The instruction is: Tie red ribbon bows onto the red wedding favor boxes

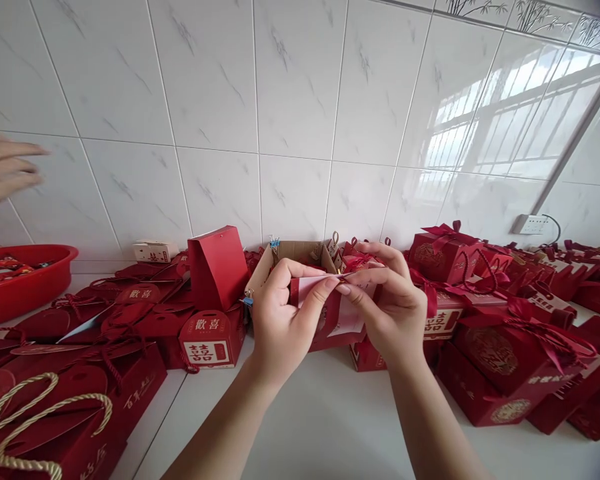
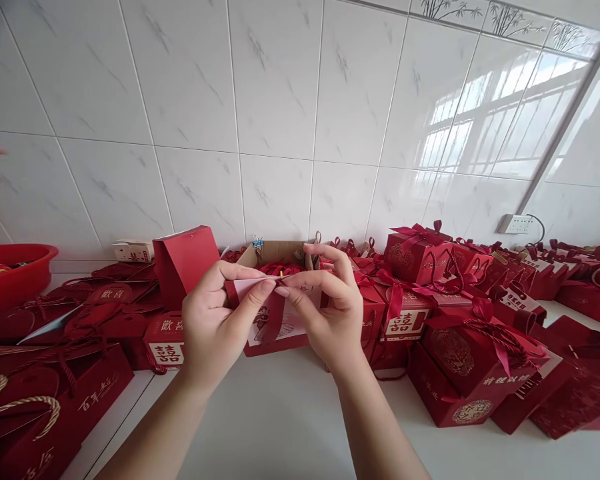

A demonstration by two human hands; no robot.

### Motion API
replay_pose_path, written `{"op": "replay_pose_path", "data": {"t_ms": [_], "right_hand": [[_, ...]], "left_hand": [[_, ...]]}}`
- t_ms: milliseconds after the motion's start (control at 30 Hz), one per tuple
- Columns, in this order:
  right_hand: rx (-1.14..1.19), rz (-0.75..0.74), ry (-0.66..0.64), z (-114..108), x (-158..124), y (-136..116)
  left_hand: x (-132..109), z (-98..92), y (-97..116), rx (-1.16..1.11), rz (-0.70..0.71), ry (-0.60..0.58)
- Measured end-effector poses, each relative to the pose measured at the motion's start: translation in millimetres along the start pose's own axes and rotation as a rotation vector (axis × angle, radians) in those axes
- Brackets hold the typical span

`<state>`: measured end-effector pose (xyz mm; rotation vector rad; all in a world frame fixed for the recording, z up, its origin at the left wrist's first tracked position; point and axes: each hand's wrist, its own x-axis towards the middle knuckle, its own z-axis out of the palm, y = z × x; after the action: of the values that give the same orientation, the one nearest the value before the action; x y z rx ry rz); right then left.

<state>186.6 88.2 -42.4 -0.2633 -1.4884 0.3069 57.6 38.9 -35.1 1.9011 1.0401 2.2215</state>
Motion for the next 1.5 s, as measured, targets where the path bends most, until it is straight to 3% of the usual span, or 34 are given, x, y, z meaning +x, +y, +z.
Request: {"op": "replay_pose_path", "data": {"t_ms": [67,200,300,433,500,600,700,867,1000,1200,1400,1500], "right_hand": [[0.079,0.026,0.032,1.3,-0.9,-0.1],[0.175,0.163,-0.057,1.1,-2.7,-2.2],[0.113,0.141,0.033,0.7,-2.7,-3.6],[0.029,0.146,0.222,1.1,-1.1,-3.1],[0.025,0.179,0.282,1.0,-0.6,-2.5],[0.036,0.207,0.317,-0.1,-0.5,-1.3],[0.049,0.217,0.309,-2.4,-0.1,0.5],[-0.002,0.166,0.219,-5.1,2.0,1.2],[-0.006,0.081,0.012,-4.4,1.1,-1.7],[0.137,-0.045,-0.251,-6.5,-2.0,-4.2],[0.206,-0.061,-0.322,-8.5,-3.2,-8.1],[0.23,-0.076,-0.329,-8.1,-3.1,-9.3]], "left_hand": [[-0.7,-0.3,-1.4,-0.007,0.056,-0.01],[0.9,-3.8,-4.0,-0.063,0.142,-0.099],[4.4,-8.3,-6.5,-0.063,0.14,-0.168],[8.8,-12.9,-9.7,0.21,0.317,-0.094],[9.2,-12.8,-10.9,0.421,0.392,-0.157],[8.5,-11.6,-13.1,0.57,0.377,-0.254],[10.7,-16.0,-14.5,0.516,0.292,-0.319],[23.8,-41.2,-8.9,0.296,0.136,-0.277],[29.3,-59.2,2.3,0.165,0.08,-0.174],[26.1,-62.4,21.2,-0.148,0.038,0.017],[22.2,-56.8,28.7,-0.118,0.052,-0.033],[21.4,-57.1,26.0,-0.031,0.051,-0.131]]}}
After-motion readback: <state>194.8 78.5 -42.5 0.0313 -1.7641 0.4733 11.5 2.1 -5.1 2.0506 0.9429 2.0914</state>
